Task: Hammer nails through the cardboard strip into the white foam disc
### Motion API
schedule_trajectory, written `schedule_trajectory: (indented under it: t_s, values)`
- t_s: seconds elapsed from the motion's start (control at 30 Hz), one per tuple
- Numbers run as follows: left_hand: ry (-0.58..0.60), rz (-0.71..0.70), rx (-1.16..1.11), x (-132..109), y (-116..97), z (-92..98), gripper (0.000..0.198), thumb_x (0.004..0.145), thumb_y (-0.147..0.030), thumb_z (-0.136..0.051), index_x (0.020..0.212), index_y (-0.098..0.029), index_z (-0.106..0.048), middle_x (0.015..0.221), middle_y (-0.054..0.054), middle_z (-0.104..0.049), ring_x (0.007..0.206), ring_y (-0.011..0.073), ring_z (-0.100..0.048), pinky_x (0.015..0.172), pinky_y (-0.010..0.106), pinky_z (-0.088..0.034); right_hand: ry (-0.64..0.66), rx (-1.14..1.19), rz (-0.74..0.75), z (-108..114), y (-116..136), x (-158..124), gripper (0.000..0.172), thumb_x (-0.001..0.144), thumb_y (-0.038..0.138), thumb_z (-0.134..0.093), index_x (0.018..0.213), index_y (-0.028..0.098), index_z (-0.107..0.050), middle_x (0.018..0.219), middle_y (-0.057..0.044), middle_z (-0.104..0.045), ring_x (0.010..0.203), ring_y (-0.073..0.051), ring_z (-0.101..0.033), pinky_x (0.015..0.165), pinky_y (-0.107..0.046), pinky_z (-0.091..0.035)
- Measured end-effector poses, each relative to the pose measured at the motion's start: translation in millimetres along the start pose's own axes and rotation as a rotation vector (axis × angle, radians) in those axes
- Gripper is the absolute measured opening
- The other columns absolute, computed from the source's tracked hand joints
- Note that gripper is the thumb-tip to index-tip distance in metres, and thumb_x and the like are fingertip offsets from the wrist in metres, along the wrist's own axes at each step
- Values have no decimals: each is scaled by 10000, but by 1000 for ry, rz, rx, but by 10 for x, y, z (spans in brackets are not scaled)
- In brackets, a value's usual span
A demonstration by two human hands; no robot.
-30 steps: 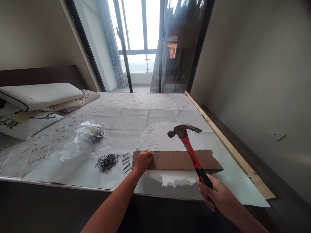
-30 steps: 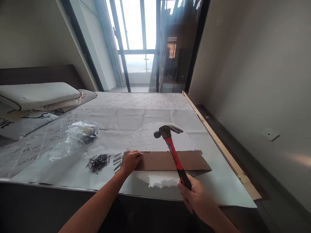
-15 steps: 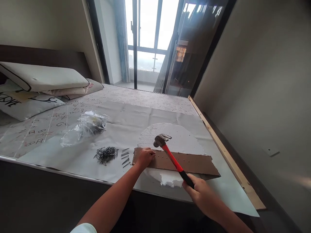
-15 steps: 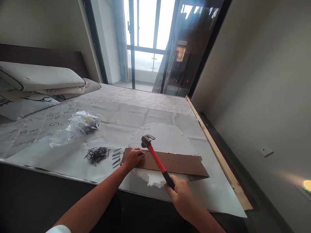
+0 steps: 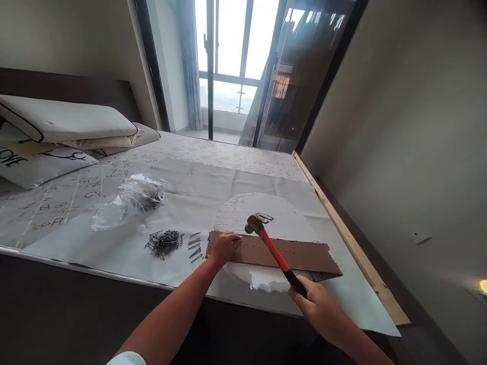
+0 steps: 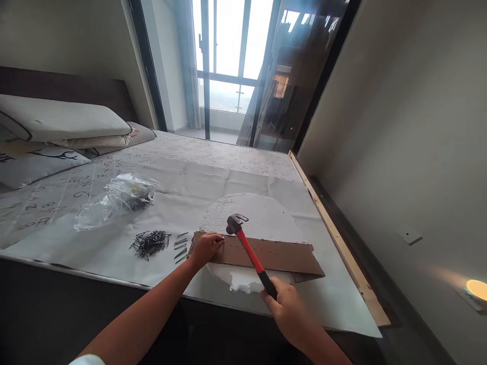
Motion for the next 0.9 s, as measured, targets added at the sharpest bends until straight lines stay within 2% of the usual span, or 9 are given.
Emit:
schedule_trajectory:
  t_s: [0.2,0.33,0.5,0.63,0.8,0.9]
  values:
    - [-22,-3,17,0,36,-27,103,738,-196,-614,673,-206,-694,737,16,-704,716,139,-633,691,225,-479,26,-17,22,-42,65,21,220,828,405,-397,728,217,-453,599,46,-383,562,-137,-335,510,-243,-271]
    - [-7,-9,44,-6,62,-47,108,742,-206,-612,666,-201,-689,729,16,-696,702,137,-614,690,230,-469,-11,-61,30,-86,104,26,226,832,392,-393,744,208,-488,624,24,-460,591,-153,-400,547,-254,-308]
    - [19,28,96,-10,127,-87,140,739,-183,-604,613,-191,-665,669,7,-660,666,128,-578,645,227,-446,8,-92,44,-166,107,0,188,822,352,-418,717,212,-486,673,-4,-541,641,-176,-479,591,-263,-346]
    - [35,31,69,-16,146,-105,101,722,-181,-621,635,-204,-666,707,-1,-673,689,126,-585,675,228,-450,-30,-72,79,-169,148,-11,225,847,370,-387,690,218,-438,622,15,-501,585,-152,-426,544,-256,-307]
    - [49,10,105,-30,144,-99,182,724,-137,-588,548,-165,-626,644,29,-640,662,148,-580,622,241,-432,63,-75,44,-264,116,24,203,835,343,-395,714,200,-475,642,5,-507,601,-156,-434,558,-262,-316]
    - [65,6,85,-35,125,-83,159,728,-167,-602,574,-177,-639,661,23,-652,680,145,-584,642,237,-436,-2,-73,74,-209,133,29,225,831,376,-391,713,204,-475,626,9,-500,595,-158,-425,556,-267,-308]
Point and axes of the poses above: each hand's wrist, its own x-axis towards the middle knuckle, its own z-axis out of the back of the hand, y = z × x, the point moved 5 cm from there along x, towards the middle knuckle
